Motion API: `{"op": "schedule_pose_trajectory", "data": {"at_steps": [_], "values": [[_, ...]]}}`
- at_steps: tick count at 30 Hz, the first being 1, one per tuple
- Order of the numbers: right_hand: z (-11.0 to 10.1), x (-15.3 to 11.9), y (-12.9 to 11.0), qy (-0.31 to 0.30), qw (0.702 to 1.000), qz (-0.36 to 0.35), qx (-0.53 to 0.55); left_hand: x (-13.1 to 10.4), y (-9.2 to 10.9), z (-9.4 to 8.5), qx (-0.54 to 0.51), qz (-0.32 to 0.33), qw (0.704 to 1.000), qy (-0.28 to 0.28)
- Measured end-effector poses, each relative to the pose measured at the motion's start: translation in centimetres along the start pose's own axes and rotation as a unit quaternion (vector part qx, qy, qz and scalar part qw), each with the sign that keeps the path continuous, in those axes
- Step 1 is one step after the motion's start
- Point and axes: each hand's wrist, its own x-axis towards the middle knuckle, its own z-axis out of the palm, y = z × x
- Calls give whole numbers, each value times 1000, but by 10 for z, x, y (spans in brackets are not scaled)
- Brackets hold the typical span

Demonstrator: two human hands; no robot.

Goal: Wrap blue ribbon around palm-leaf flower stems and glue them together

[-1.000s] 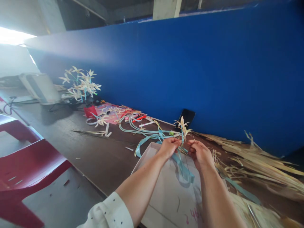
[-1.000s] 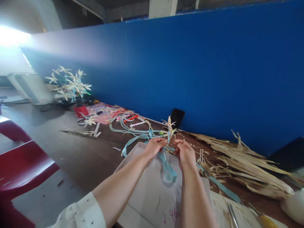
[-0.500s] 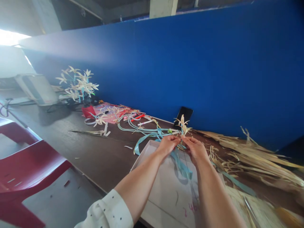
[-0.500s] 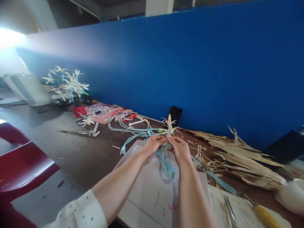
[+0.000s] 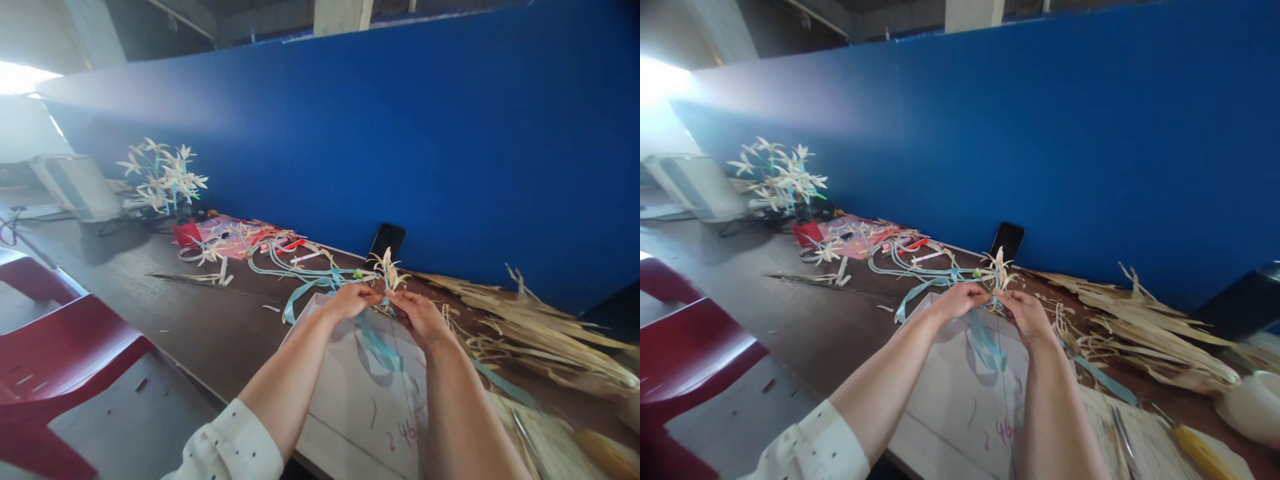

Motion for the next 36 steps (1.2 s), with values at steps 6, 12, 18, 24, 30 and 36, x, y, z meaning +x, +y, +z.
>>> {"op": "schedule_pose_trajectory", "data": {"at_steps": [6, 12, 18, 24, 30, 36], "values": [[-2, -4, -1, -58, 998, 18, 24, -4, 4, -4, -24, -33, 999, -35], [-1, -5, -1, -78, 995, 13, 65, -2, -1, 1, -132, -44, 989, -57], [0, -6, -3, -81, 993, -1, 85, -5, 3, 3, -227, -46, 972, -44], [0, -6, -3, -86, 993, -15, 75, -5, -1, 5, -256, -44, 964, -55], [1, -5, -1, -61, 992, -26, 110, -4, -5, 9, -294, -62, 952, -61], [9, -6, -3, -48, 990, -22, 132, -4, -3, 13, -340, -78, 937, -34]]}}
